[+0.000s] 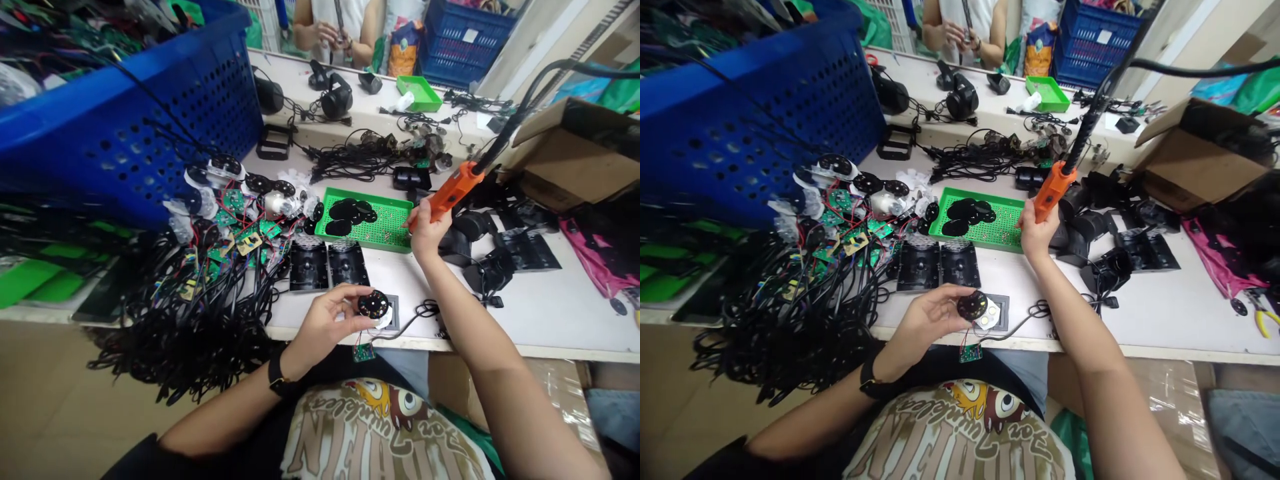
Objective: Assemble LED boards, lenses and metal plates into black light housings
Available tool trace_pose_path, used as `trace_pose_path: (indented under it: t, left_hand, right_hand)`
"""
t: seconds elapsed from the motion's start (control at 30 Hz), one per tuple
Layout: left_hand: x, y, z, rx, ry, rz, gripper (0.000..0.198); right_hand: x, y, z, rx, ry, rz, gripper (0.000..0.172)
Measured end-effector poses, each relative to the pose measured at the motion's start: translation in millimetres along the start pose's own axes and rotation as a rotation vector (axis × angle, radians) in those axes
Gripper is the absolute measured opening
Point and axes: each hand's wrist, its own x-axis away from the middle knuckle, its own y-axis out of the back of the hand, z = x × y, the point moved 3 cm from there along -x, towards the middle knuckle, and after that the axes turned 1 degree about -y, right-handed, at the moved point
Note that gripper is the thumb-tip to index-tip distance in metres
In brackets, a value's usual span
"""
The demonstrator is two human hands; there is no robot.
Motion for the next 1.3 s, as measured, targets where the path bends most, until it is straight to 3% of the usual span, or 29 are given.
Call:
trace_pose_path:
  t: [0.1, 0.23, 0.4, 0.57, 0.87, 1.0, 1.1, 1.2, 1.3]
  left_hand:
    - [-4.0, -0.1, -0.4, -0.153, -0.109, -0.049, 0.051]
    - [-1.6, 1.1, 2.5, -0.270, -0.271, -0.054, 0.042]
    - [2.3, 1.7, -1.9, -0.343, -0.414, -0.030, 0.038]
    - [4.6, -3.8, -18.8, -0.396, -0.445, -0.022, 0.038]
    - [14.1, -15.5, -43.4, -0.518, -0.556, -0.029, 0.037]
    - [12.6, -17.2, -49.5, -0.606, -0.588, 0.043, 0.057]
    - [9.7, -14.9, -57.2, -0.711, -0.639, 0.062, 0.048]
    - [5.1, -7.5, -53.6, -0.784, -0.594, 0.028, 0.047]
    - [0.5, -4.2, -32.4, -0.760, -0.552, 0.105, 0.050]
  right_hand:
    - [-3.4, 1.1, 14.1, -0.014, 0.008, -0.032, 0.053]
    - [3.3, 14.4, 70.4, -0.016, 0.004, -0.067, 0.040]
    - [55.5, 33.4, 133.9, 0.070, -0.297, 0.351, 0.030]
    - [108.0, 42.1, 142.1, 0.283, -0.457, 0.494, 0.039]
    - [112.0, 43.3, 143.8, 0.279, -0.510, 0.601, 0.019]
    - [115.0, 43.2, 146.1, 0.281, -0.486, 0.605, 0.015]
    - [114.7, 43.4, 148.8, 0.294, -0.443, 0.583, 0.008]
    - [111.5, 48.5, 154.7, 0.198, -0.392, 0.437, 0.026]
    - [109.8, 53.1, 162.8, -0.030, -0.290, 0.219, 0.042]
